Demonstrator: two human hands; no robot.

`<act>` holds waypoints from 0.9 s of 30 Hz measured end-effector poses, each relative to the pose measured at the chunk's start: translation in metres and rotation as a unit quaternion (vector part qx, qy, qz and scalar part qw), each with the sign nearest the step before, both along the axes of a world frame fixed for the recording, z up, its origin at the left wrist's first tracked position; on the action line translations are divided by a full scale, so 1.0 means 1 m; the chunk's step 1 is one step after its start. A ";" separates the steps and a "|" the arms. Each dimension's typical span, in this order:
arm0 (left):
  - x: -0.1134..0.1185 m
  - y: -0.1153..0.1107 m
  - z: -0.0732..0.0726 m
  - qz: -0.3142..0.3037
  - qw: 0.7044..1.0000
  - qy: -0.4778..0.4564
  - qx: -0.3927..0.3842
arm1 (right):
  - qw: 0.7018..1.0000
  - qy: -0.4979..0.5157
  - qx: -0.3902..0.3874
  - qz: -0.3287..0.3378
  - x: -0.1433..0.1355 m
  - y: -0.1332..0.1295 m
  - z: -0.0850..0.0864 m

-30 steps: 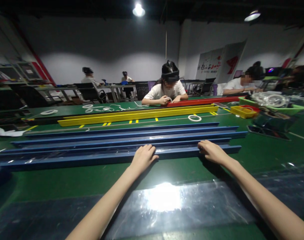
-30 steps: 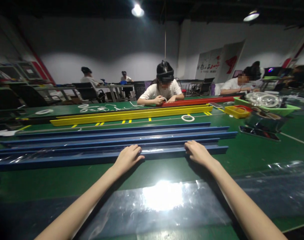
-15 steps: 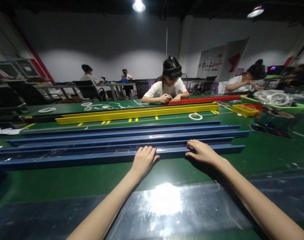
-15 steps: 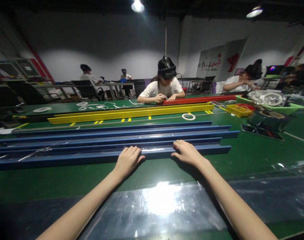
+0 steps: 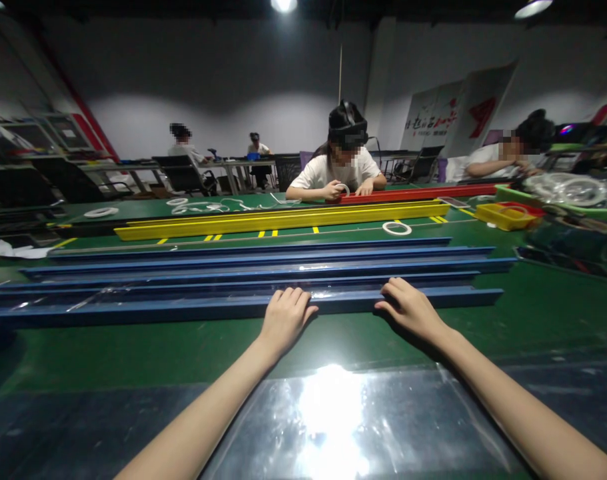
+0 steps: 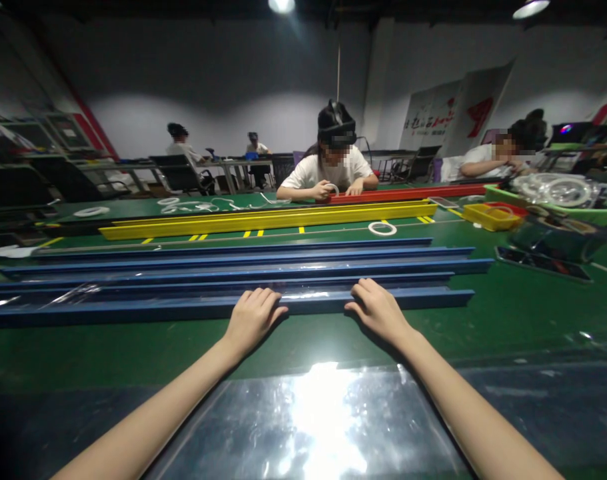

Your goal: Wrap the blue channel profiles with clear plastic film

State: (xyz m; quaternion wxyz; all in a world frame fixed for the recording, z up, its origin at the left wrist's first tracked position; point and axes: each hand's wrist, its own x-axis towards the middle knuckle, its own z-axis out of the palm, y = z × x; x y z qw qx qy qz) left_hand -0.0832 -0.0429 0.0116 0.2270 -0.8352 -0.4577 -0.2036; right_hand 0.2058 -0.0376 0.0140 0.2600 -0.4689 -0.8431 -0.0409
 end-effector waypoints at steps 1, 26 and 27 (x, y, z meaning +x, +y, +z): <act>0.000 0.000 0.000 -0.001 1.000 0.000 0.001 | 1.000 0.001 0.002 -0.002 0.000 0.000 0.000; -0.001 0.004 -0.002 0.001 0.999 -0.008 -0.034 | 0.999 -0.013 0.010 -0.031 -0.003 -0.002 0.000; -0.002 0.004 -0.002 0.000 0.999 -0.009 -0.034 | 0.999 -0.012 0.010 -0.030 -0.003 -0.002 0.000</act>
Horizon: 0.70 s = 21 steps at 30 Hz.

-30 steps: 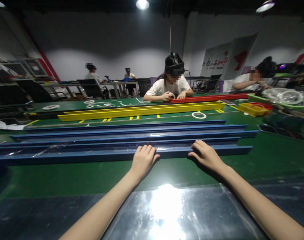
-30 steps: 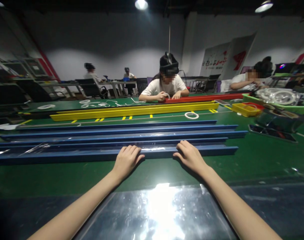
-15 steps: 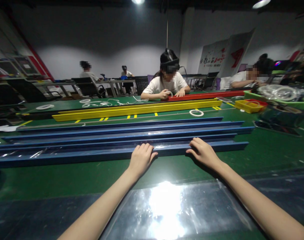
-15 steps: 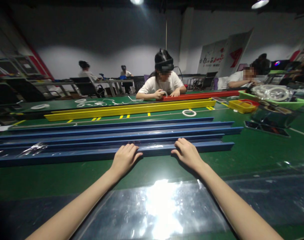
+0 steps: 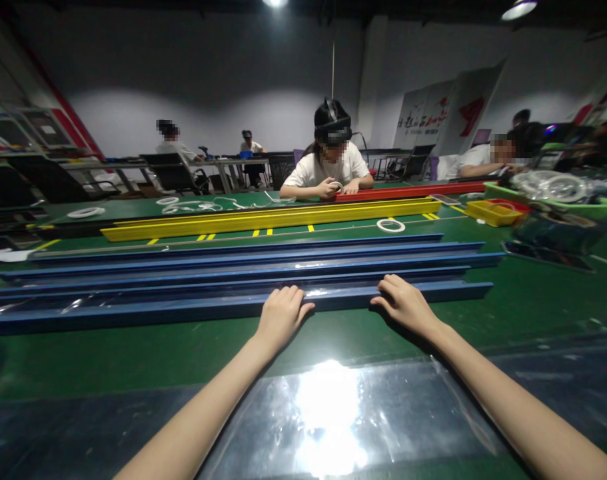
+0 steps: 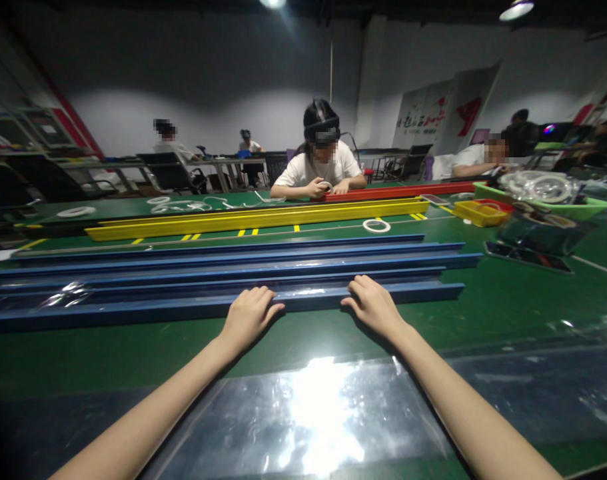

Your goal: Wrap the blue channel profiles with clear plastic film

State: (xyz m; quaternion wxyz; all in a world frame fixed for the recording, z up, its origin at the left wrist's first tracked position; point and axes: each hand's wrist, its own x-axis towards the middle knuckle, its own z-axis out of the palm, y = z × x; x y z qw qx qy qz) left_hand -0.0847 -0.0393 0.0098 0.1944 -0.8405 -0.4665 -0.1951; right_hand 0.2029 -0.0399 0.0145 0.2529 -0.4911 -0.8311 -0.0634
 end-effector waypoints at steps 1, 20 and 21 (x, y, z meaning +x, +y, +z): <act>0.000 0.000 0.000 0.000 1.000 0.000 0.000 | 1.000 0.000 0.001 0.001 0.000 0.000 0.000; -0.002 0.002 0.001 0.001 1.000 -0.003 -0.018 | 1.000 -0.004 -0.001 0.002 0.000 0.000 0.001; -0.002 0.002 0.001 0.001 1.000 -0.003 -0.019 | 1.000 -0.005 -0.001 0.000 0.000 0.000 0.001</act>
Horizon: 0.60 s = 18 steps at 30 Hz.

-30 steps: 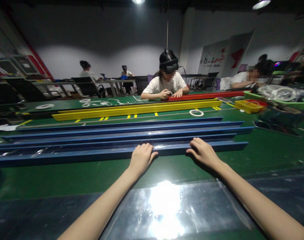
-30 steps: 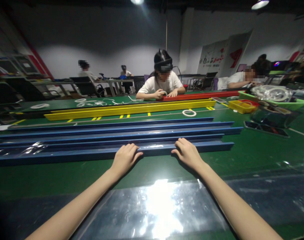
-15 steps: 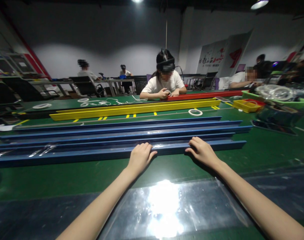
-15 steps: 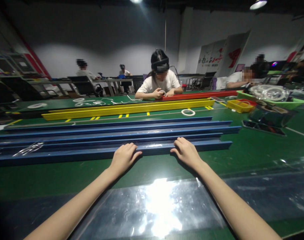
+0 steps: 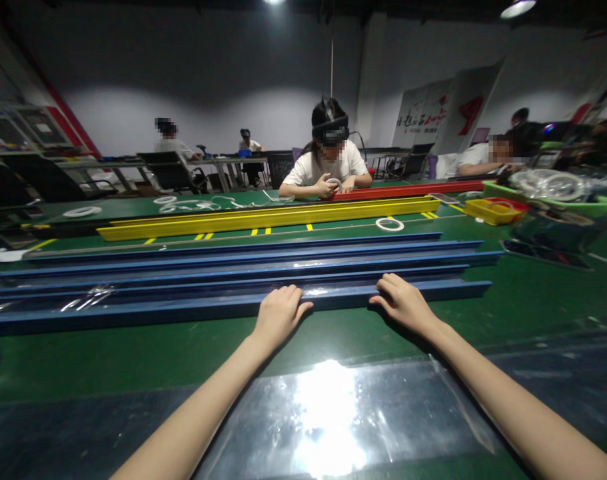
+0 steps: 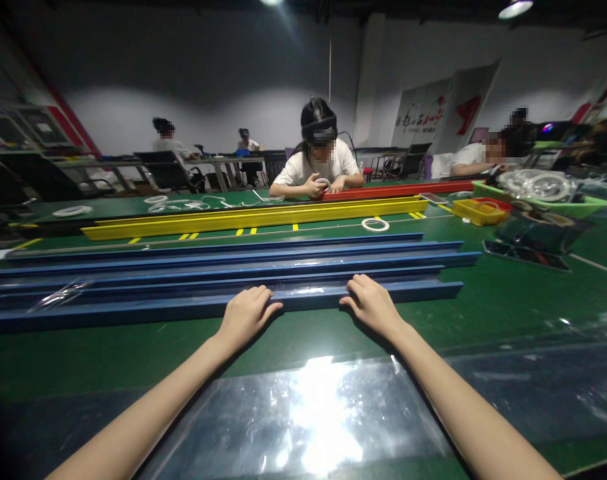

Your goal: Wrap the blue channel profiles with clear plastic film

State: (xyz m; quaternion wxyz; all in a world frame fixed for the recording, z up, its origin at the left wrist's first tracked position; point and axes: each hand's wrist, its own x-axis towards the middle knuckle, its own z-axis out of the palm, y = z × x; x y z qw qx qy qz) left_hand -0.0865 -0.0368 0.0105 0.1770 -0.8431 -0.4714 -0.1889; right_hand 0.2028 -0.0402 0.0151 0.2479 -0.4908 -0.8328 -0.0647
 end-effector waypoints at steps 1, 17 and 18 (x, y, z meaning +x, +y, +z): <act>0.000 0.000 0.000 0.000 1.000 0.000 -0.001 | 1.000 -0.001 -0.001 -0.001 0.000 0.000 0.000; -0.003 0.002 0.001 -0.005 1.000 0.006 0.020 | 0.998 0.052 -0.028 0.015 0.004 0.000 0.002; -0.004 0.002 0.001 -0.002 1.000 0.003 0.020 | 0.997 0.066 -0.032 0.018 0.005 0.000 0.002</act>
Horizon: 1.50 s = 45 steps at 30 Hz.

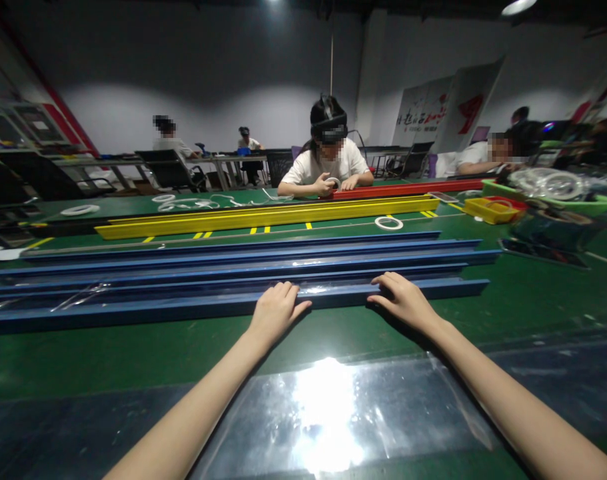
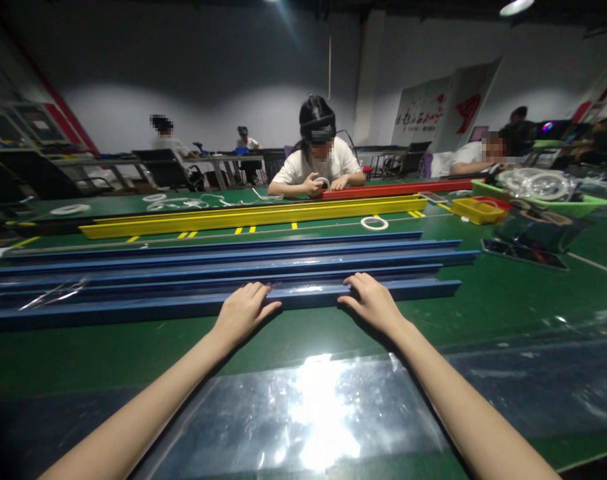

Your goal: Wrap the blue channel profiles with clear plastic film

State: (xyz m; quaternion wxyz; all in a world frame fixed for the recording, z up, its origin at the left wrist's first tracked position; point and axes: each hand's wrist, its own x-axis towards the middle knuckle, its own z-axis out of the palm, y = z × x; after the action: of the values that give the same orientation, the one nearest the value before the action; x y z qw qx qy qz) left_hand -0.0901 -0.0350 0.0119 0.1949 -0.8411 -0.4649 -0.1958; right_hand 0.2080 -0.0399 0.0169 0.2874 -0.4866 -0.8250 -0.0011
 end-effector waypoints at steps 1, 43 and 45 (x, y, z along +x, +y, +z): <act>-0.001 0.000 0.001 0.004 1.000 -0.002 0.001 | 1.000 0.011 -0.003 0.001 0.001 0.000 0.000; -0.001 -0.005 0.001 0.043 0.998 0.012 0.045 | 0.991 -0.111 0.021 -0.068 0.003 0.001 -0.005; -0.001 -0.005 0.001 0.048 0.998 0.018 0.047 | 0.991 -0.115 0.019 -0.072 0.003 0.001 -0.004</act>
State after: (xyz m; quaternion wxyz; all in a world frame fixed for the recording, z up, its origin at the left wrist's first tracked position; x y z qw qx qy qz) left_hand -0.0909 -0.0398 0.0134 0.2523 -0.8113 -0.4910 -0.1926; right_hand 0.2111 -0.0388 0.0126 0.1991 -0.5356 -0.8154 -0.0928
